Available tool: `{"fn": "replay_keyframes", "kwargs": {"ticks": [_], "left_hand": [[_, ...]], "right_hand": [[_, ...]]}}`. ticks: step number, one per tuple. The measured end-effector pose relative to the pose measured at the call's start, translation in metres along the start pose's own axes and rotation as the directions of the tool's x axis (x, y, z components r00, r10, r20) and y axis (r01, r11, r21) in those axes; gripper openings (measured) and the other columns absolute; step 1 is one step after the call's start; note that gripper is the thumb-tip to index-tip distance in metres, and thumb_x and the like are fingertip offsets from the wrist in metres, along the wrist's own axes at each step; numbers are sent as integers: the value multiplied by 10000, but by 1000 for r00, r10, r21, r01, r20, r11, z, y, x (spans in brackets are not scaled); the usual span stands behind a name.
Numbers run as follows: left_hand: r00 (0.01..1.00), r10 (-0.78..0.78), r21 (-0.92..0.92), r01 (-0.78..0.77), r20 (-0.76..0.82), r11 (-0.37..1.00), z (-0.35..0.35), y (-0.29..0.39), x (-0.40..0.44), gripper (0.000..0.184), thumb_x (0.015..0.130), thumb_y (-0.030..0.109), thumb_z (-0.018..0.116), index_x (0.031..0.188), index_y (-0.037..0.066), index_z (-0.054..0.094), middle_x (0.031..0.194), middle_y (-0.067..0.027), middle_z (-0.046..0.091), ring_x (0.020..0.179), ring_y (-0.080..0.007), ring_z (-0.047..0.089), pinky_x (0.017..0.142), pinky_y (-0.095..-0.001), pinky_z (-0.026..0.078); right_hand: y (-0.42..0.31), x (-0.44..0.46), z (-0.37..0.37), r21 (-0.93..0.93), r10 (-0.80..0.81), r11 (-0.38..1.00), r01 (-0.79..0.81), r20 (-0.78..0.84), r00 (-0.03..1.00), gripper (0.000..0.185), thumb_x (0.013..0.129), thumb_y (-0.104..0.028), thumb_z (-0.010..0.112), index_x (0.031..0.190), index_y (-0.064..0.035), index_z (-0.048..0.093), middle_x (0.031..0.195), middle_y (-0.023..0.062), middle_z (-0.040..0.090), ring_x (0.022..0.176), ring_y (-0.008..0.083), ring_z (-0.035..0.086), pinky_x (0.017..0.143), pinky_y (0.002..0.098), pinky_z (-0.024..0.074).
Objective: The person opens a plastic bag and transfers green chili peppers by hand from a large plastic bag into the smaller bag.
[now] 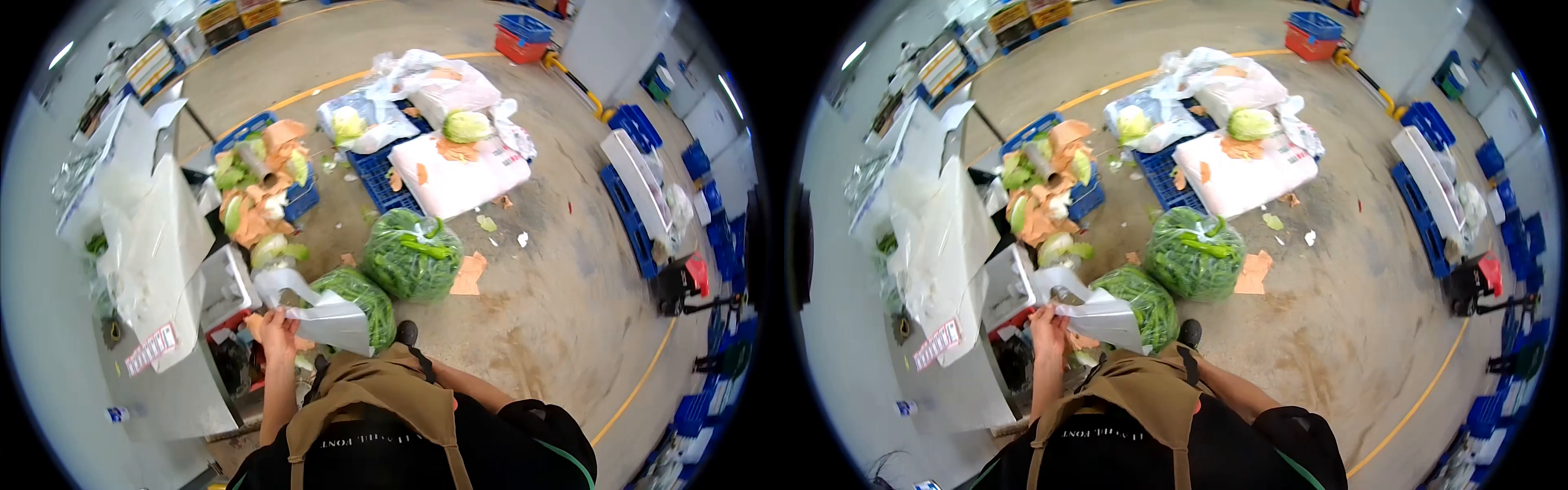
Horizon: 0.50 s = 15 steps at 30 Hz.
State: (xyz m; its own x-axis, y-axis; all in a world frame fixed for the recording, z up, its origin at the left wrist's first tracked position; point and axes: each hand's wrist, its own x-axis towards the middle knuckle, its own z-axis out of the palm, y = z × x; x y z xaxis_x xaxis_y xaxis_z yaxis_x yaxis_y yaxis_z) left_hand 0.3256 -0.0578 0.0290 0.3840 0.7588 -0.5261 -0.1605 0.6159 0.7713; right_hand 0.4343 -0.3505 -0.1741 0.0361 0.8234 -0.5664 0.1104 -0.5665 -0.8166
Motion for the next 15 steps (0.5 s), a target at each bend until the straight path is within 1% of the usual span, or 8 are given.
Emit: {"fn": "replay_keyframes", "kwargs": {"ticks": [2,7,10,11,12,13,14,15], "left_hand": [[1000,12,19,-12,-1,1000,18,-8,4,91,882,110,574,948,64,533,832,-40,600,740,-173,593,680,-320,513],[995,-38,136,25,94,990,82,-25,-21,127,886,104,570,978,54,499,870,-39,586,769,-168,578,709,-336,496],[991,-30,176,6,131,984,108,-35,-20,127,880,94,577,968,35,506,858,-43,583,751,-157,575,688,-314,496],[989,-25,179,-1,143,984,114,-34,-20,108,877,90,580,944,32,517,833,-42,586,726,-152,574,669,-301,501],[990,15,177,-40,140,983,120,-32,-18,92,876,87,582,921,32,524,811,-40,585,703,-149,571,656,-293,502],[990,53,174,-77,134,982,122,-30,-16,77,874,84,584,897,31,532,790,-38,585,681,-146,569,643,-285,504],[988,90,172,-111,124,979,122,-27,-16,68,872,81,586,874,31,540,768,-36,584,658,-143,566,630,-276,506],[980,157,163,-176,124,971,121,-24,-14,75,863,79,598,826,35,550,735,-32,578,618,-133,553,607,-258,495]], "right_hand": [[17,-16,-7,36,79,996,-80,37,996,288,840,-225,510,975,-21,662,829,155,665,811,327,629,752,379,495],[55,-54,-12,59,112,992,-115,61,992,281,820,-222,524,961,-28,669,836,180,662,832,352,627,754,390,500],[64,-47,-26,-94,91,991,-93,-23,996,277,807,-221,533,952,-32,674,841,194,660,844,367,626,755,397,502],[60,-45,-38,-183,76,978,-99,-132,988,275,803,-220,536,950,-33,675,842,199,659,848,372,625,755,399,503],[28,-76,-60,-192,43,976,-104,-299,953,199,767,-213,579,828,-55,683,803,185,640,809,365,612,719,413,488],[13,-86,-73,-392,-142,917,-79,-504,852,188,763,-182,568,822,-39,675,790,180,639,786,369,605,714,418,487],[-25,-115,-107,-324,-213,945,46,-501,839,192,780,-156,548,849,-17,661,792,179,637,766,358,605,698,402,490],[-73,-155,-130,-281,-361,928,246,-507,783,201,806,-119,515,906,2,640,809,175,641,761,354,608,695,390,493]]}}
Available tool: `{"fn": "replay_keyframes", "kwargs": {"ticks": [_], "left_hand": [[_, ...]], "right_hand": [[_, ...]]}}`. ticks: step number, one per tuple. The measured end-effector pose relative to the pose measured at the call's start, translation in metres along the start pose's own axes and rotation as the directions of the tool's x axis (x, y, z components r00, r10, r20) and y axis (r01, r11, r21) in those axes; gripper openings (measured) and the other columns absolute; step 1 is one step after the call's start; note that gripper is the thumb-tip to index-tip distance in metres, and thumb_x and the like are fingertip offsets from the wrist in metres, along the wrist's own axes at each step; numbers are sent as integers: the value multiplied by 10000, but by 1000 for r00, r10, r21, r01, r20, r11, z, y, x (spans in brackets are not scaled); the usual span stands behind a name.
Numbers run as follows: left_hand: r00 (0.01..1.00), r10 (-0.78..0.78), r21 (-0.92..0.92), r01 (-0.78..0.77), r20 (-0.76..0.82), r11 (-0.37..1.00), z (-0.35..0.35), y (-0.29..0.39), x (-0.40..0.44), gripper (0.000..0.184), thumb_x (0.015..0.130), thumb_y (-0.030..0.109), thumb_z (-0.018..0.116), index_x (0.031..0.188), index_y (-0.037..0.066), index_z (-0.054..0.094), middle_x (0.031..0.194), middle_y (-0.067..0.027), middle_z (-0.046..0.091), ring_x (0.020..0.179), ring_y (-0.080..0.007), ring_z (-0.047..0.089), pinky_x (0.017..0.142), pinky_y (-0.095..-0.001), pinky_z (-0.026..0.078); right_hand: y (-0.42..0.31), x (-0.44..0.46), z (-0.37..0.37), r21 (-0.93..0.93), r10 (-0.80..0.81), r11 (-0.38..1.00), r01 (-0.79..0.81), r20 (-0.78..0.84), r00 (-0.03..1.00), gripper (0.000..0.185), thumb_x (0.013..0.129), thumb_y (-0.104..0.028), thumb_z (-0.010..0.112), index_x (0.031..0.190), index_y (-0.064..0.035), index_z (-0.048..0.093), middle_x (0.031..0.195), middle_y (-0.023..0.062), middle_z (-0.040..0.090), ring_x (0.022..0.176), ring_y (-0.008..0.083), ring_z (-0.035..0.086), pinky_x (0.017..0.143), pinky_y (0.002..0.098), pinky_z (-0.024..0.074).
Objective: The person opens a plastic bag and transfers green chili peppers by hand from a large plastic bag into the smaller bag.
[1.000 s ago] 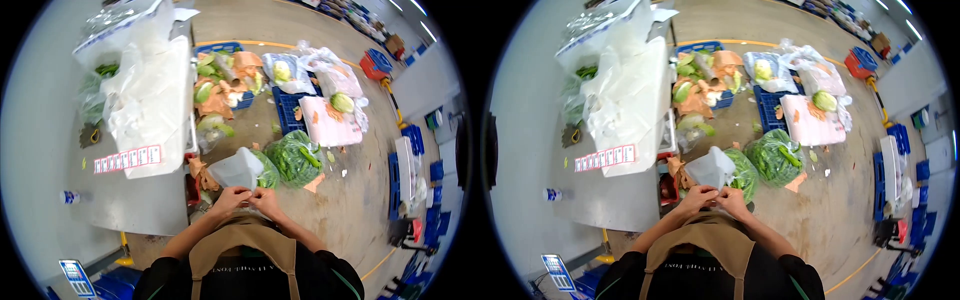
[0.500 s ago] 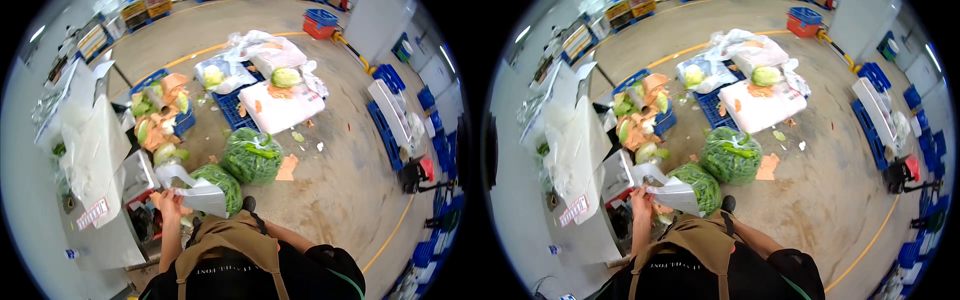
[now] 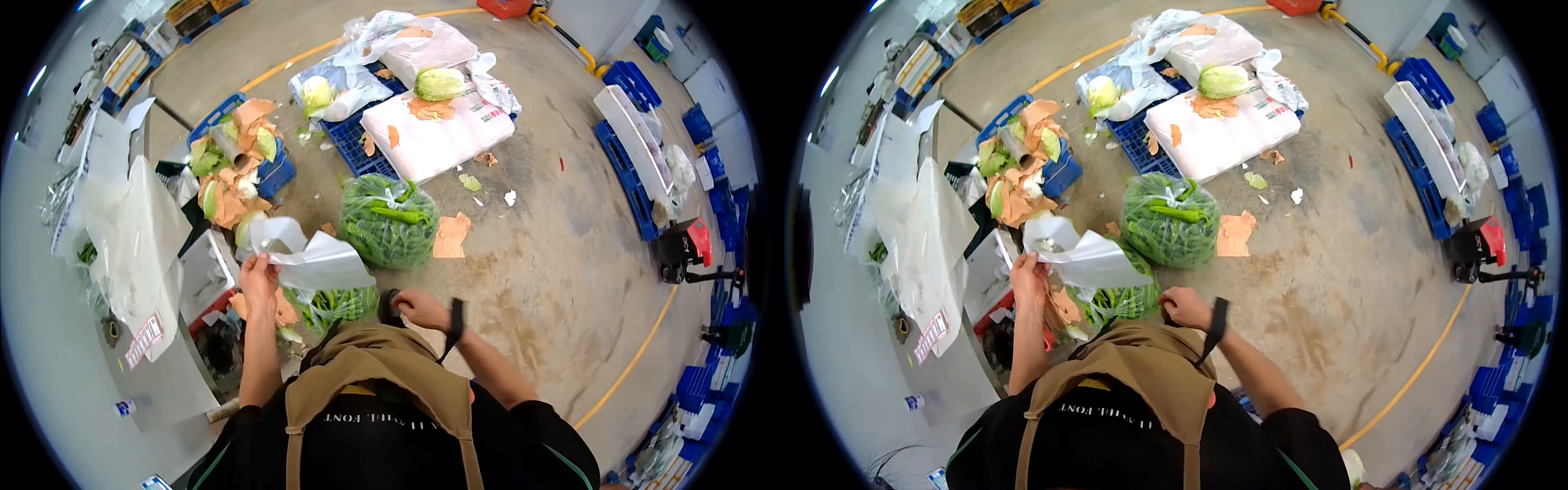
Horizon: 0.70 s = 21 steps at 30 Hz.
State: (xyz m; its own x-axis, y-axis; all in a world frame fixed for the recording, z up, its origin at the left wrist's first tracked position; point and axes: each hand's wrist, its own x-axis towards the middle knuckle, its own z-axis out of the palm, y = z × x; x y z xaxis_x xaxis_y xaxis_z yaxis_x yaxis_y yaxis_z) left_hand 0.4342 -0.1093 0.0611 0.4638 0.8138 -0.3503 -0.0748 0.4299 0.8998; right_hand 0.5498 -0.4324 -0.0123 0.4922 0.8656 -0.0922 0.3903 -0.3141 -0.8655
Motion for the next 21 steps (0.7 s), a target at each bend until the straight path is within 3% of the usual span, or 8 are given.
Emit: {"fn": "replay_keyframes", "kwargs": {"ticks": [1,2,4,7,13,16,18,21], "left_hand": [[997,52,57,-49,-57,997,-9,-1,6,76,856,75,604,821,35,550,740,-29,578,622,-123,547,594,-247,478],[988,106,117,-93,-111,989,-18,-1,12,78,849,71,611,816,34,550,745,-26,577,626,-112,541,581,-236,460],[954,206,164,-172,-219,971,-21,13,7,71,841,66,616,829,29,557,743,-14,567,633,-96,524,565,-229,433],[897,308,244,-236,-318,941,-44,21,13,72,834,61,619,852,21,562,743,1,553,640,-80,501,547,-222,405],[709,558,318,-460,-430,829,-88,64,-7,54,795,4,570,790,-2,517,969,-51,570,756,-114,530,645,-219,424],[542,730,429,-592,-416,683,-109,79,-24,71,759,-30,537,732,-4,476,1169,-104,525,942,-183,539,792,-276,429],[459,814,578,-576,-356,577,-129,82,-35,89,736,-44,521,704,-2,449,1272,-130,469,1079,-234,512,900,-318,397],[508,798,564,-574,-324,594,-140,77,-59,99,713,-73,489,697,1,425,1137,-147,560,1165,-275,473,978,-341,321]], "right_hand": [[-62,-5,-46,239,123,953,-187,260,958,229,785,-94,497,931,5,642,856,196,639,794,376,601,728,425,487],[-81,-16,-59,362,1,916,-172,429,903,263,793,-88,482,992,0,629,901,198,639,833,380,601,743,403,488],[-86,-38,-41,92,10,994,-52,405,914,285,787,-89,489,1025,7,612,939,215,628,865,391,594,735,404,487],[-81,-37,-34,21,75,995,-97,480,874,304,781,-90,505,1047,28,595,970,239,614,884,398,587,737,413,483],[-64,-15,-3,-212,367,925,-316,719,591,421,824,-209,548,1179,15,524,1118,239,582,1018,354,566,852,378,444],[-90,-4,1,236,93,898,-372,724,684,474,852,-282,557,1221,11,503,1195,179,574,1067,273,557,900,348,421],[-62,2,29,214,126,874,-436,767,630,504,868,-324,556,1241,10,498,1230,134,559,1104,212,522,943,330,394],[-33,5,54,250,23,900,-357,790,613,499,878,-316,545,1243,19,494,1243,127,549,1108,203,515,947,327,392]]}}
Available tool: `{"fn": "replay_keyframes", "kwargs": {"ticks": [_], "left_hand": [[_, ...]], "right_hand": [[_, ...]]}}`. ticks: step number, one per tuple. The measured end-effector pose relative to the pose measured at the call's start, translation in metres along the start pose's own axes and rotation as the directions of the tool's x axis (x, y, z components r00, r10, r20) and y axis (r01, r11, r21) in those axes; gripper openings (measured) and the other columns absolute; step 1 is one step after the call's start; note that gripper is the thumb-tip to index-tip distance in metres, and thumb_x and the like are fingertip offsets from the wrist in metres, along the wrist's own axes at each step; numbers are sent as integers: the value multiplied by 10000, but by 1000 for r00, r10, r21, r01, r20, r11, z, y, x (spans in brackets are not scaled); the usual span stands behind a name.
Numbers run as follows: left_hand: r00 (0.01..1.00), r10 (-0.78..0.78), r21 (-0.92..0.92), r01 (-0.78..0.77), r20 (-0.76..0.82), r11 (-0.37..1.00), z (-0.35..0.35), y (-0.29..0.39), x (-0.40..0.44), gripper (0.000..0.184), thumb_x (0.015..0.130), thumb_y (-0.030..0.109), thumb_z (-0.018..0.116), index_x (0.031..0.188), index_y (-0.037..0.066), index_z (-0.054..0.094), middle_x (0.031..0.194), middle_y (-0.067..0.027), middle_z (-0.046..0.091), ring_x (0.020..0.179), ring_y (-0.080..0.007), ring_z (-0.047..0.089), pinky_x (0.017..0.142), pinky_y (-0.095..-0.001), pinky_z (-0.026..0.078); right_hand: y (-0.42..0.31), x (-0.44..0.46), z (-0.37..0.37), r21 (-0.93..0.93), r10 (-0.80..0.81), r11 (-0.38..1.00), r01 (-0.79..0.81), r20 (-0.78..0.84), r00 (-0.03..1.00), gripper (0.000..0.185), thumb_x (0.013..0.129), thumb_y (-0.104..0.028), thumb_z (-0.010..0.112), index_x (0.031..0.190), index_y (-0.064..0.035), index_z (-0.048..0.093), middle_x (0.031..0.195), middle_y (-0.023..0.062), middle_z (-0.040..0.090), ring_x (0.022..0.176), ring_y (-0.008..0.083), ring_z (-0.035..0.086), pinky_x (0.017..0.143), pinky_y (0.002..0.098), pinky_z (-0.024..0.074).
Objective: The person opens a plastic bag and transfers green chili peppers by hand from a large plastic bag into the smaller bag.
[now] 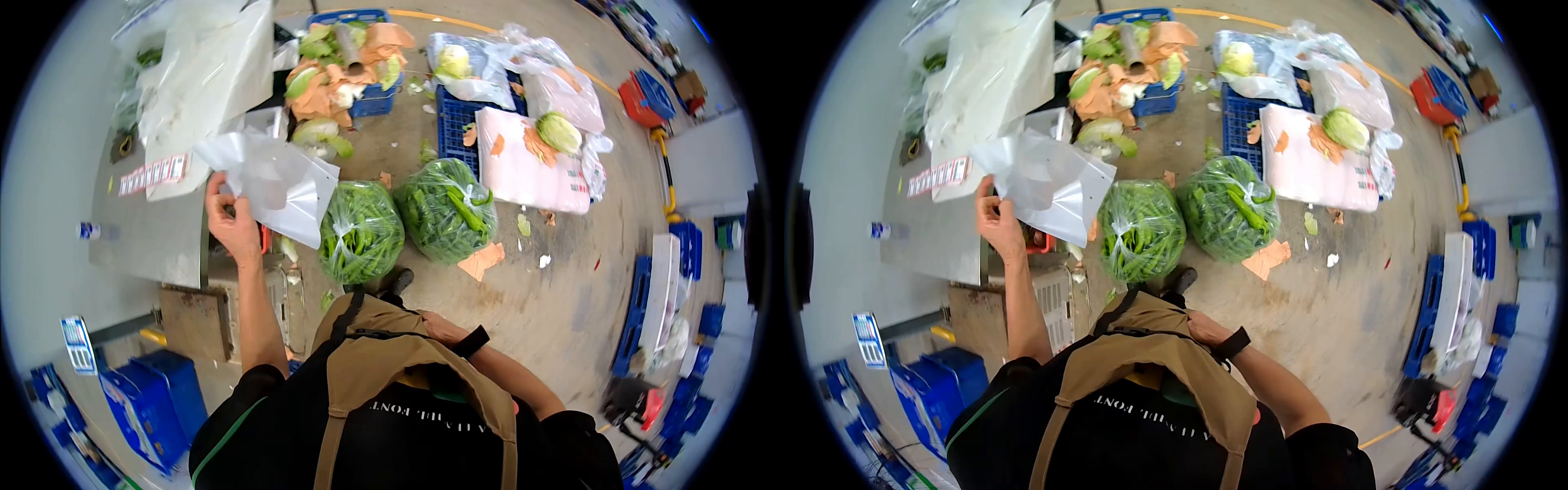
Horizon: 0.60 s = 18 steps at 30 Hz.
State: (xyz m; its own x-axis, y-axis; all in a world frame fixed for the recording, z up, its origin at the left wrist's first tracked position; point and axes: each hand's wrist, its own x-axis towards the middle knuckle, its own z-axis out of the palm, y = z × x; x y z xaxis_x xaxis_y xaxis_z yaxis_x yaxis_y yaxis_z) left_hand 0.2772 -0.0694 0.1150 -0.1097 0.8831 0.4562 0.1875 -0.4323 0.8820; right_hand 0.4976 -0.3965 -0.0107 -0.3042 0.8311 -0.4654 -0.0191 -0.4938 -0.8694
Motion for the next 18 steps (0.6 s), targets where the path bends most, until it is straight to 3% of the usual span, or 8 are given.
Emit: {"fn": "replay_keyframes", "kwargs": {"ticks": [3,5,7,9,11,12,16,18], "left_hand": [[995,-72,-63,76,66,995,-27,-12,-18,127,716,-92,467,708,16,400,975,-165,602,1117,-255,502,935,-335,364],[971,-150,-142,178,184,974,-42,-16,-29,121,722,-84,471,722,21,411,873,-130,608,971,-217,561,856,-307,413],[925,-306,-75,329,224,941,-54,-27,-46,75,741,-40,484,757,25,451,771,-82,602,740,-158,568,696,-281,449],[888,-366,139,339,279,930,-67,-47,-65,52,756,23,504,802,23,480,681,-82,584,588,-146,524,575,-289,435],[886,-347,325,245,307,913,-76,-59,-83,101,754,67,513,837,16,490,638,-123,548,543,-172,509,536,-304,424],[851,-394,339,277,348,899,-82,-58,-89,130,763,103,545,856,16,517,622,-163,530,552,-238,538,545,-329,432],[640,-552,560,221,534,798,-100,-59,-104,204,788,198,616,911,40,580,657,-198,590,663,-347,600,599,-401,457],[612,-529,549,177,588,816,-98,-65,-110,215,791,213,617,918,43,582,691,-199,603,696,-354,606,627,-411,461]], "right_hand": [[2,19,3,-130,-94,985,112,137,986,482,886,-306,534,1237,22,497,1246,117,546,1105,192,513,943,322,392],[-5,32,8,-150,-70,984,98,183,981,468,885,-296,532,1228,20,502,1233,121,551,1095,201,518,935,324,397],[-9,45,12,-157,-23,986,55,195,981,453,885,-287,530,1219,18,507,1220,125,555,1084,211,523,927,327,402],[-13,54,17,-165,8,986,27,209,978,439,884,-278,528,1210,16,512,1207,130,560,1074,220,528,919,329,407],[-18,58,19,-176,43,984,-4,216,975,425,884,-268,526,1201,14,518,1194,134,565,1063,229,533,911,331,412],[-21,58,20,-182,60,983,-19,221,973,418,883,-264,524,1197,13,520,1188,136,567,1058,234,535,906,332,414],[-32,58,20,-203,117,976,-72,215,970,391,882,-245,520,1179,9,531,1162,144,577,1037,252,545,890,336,424],[-38,56,19,-221,145,970,-98,212,966,377,882,-236,518,1170,7,536,1149,149,581,1027,262,550,882,338,429]]}}
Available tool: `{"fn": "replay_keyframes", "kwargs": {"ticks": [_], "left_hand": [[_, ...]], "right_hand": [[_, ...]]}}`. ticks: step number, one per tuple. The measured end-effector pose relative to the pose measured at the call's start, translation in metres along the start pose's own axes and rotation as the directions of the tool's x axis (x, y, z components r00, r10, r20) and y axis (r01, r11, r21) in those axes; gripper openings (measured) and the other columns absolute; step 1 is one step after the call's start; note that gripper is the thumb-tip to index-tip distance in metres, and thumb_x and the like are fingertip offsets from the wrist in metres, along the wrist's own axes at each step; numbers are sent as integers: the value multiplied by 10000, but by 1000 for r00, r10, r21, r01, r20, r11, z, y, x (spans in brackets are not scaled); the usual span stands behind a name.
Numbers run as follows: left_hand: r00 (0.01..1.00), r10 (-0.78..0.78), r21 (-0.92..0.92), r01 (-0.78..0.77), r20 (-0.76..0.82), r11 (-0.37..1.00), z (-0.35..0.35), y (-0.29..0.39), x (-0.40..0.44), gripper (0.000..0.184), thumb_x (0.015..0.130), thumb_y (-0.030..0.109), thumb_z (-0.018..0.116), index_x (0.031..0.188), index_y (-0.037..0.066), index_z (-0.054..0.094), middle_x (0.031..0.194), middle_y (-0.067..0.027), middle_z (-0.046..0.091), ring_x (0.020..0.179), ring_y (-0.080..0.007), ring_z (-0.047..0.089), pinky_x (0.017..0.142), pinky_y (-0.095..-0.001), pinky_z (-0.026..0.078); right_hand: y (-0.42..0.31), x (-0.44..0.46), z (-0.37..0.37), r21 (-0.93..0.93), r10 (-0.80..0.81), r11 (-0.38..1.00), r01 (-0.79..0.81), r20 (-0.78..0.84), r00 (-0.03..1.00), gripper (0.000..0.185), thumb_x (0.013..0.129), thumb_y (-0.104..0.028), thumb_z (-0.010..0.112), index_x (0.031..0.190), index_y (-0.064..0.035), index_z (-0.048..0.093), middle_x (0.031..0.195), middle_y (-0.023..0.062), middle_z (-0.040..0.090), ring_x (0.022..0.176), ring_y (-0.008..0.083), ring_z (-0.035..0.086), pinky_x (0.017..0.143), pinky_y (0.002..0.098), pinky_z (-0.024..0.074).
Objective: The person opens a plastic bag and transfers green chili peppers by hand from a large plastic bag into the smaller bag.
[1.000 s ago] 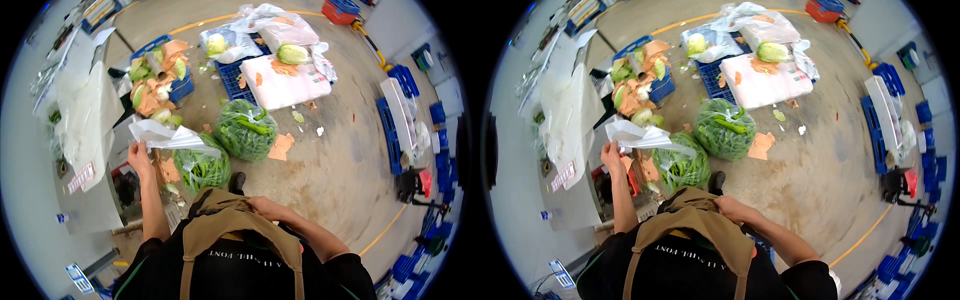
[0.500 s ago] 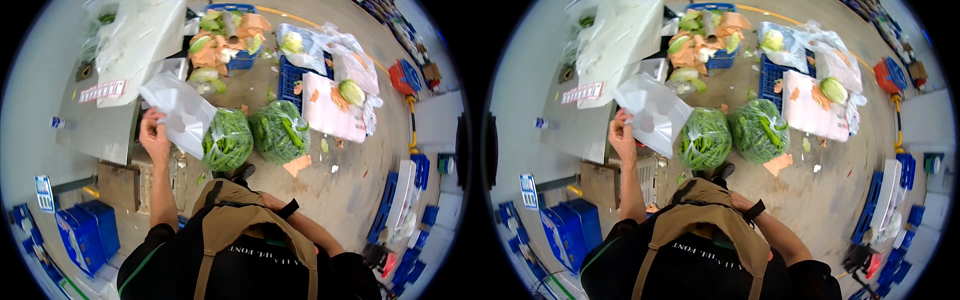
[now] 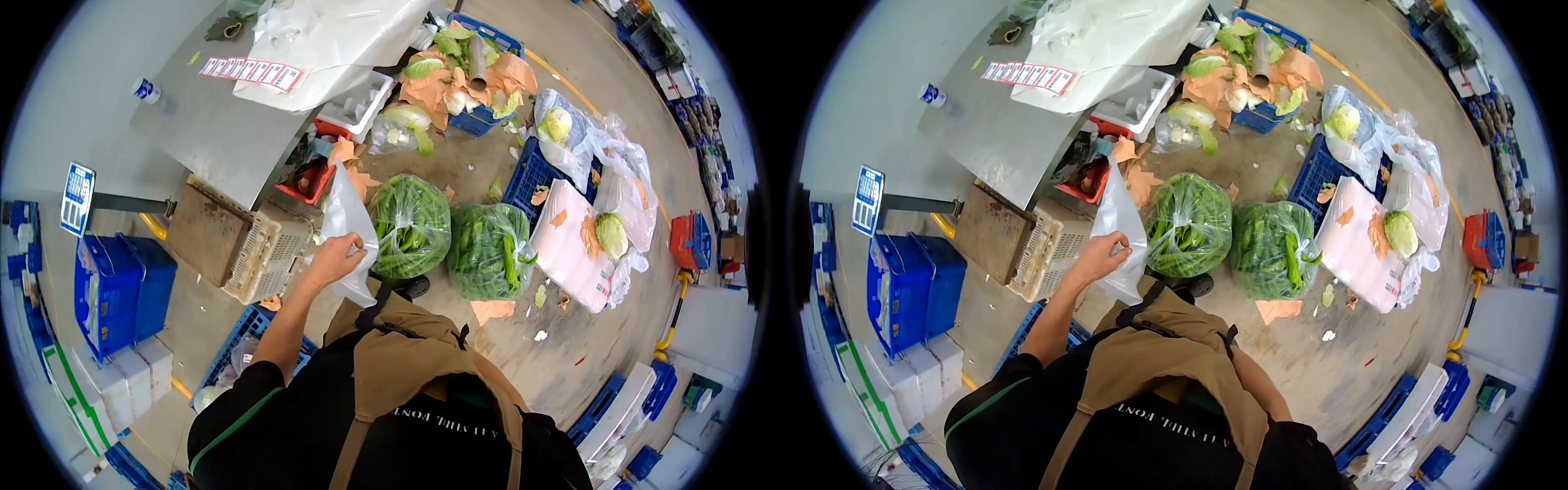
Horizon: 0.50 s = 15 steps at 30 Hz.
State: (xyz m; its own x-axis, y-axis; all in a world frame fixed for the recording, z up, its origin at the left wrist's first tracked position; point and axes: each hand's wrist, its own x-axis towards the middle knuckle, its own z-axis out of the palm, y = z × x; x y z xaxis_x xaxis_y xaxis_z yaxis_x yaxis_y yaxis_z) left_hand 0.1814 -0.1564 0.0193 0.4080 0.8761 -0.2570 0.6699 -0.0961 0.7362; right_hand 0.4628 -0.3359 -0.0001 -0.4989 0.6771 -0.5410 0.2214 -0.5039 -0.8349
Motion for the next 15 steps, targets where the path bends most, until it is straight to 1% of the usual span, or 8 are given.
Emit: {"fn": "replay_keyframes", "kwargs": {"ticks": [1,2,6,9,10,13,14,15], "left_hand": [[999,22,14,-23,30,1000,3,-2,-1,221,792,220,618,921,44,583,708,-199,610,713,-357,610,641,-416,464],[996,87,26,-88,22,996,8,-1,-1,231,795,238,617,935,57,590,751,-182,623,764,-362,611,692,-427,467],[977,110,37,-118,183,992,21,9,-1,235,778,228,629,954,75,597,862,-151,643,857,-349,604,740,-433,470],[951,97,35,-112,292,993,31,8,-2,241,768,225,634,968,93,602,888,-153,642,869,-349,601,733,-435,472],[949,104,35,-120,297,992,35,9,-2,227,770,213,627,970,109,607,883,-152,642,864,-344,604,721,-440,470],[939,176,-10,-181,294,983,42,18,2,211,767,201,620,956,106,614,891,-145,642,866,-333,607,710,-433,470],[936,235,-52,-230,263,972,39,27,2,198,758,191,614,927,89,619,875,-135,643,853,-323,611,703,-420,471],[927,266,-86,-252,264,964,40,31,1,196,754,191,615,919,84,621,871,-132,643,847,-320,612,702,-414,472]], "right_hand": [[-3,-2,1,-3,13,1000,-13,1,1000,371,881,-231,517,1165,6,539,1143,151,584,1021,266,553,878,339,431],[-7,-6,0,-7,27,1000,-27,-1,1000,364,881,-226,516,1161,5,542,1136,153,586,1016,271,555,874,341,434],[-31,-28,-3,-28,98,995,-98,-7,995,338,880,-207,512,1143,1,552,1110,161,595,995,289,565,857,345,443],[-57,-58,-6,-52,167,985,-167,5,986,320,879,-193,509,1130,-2,560,1091,168,602,980,303,573,845,348,451],[-67,-70,-7,-63,193,979,-191,11,981,313,879,-189,507,1125,-3,563,1084,170,605,974,308,575,841,349,453],[-96,-104,-9,-100,254,963,-249,35,967,296,878,-175,504,1112,-6,571,1065,176,612,959,322,583,828,352,461],[-108,-117,-10,-121,276,955,-270,32,961,290,878,-170,503,1107,-7,573,1058,178,614,953,327,585,824,353,463],[-120,-127,-9,-157,293,945,-286,21,956,285,878,-165,502,1103,-8,576,1052,181,617,948,331,588,820,354,465]]}}
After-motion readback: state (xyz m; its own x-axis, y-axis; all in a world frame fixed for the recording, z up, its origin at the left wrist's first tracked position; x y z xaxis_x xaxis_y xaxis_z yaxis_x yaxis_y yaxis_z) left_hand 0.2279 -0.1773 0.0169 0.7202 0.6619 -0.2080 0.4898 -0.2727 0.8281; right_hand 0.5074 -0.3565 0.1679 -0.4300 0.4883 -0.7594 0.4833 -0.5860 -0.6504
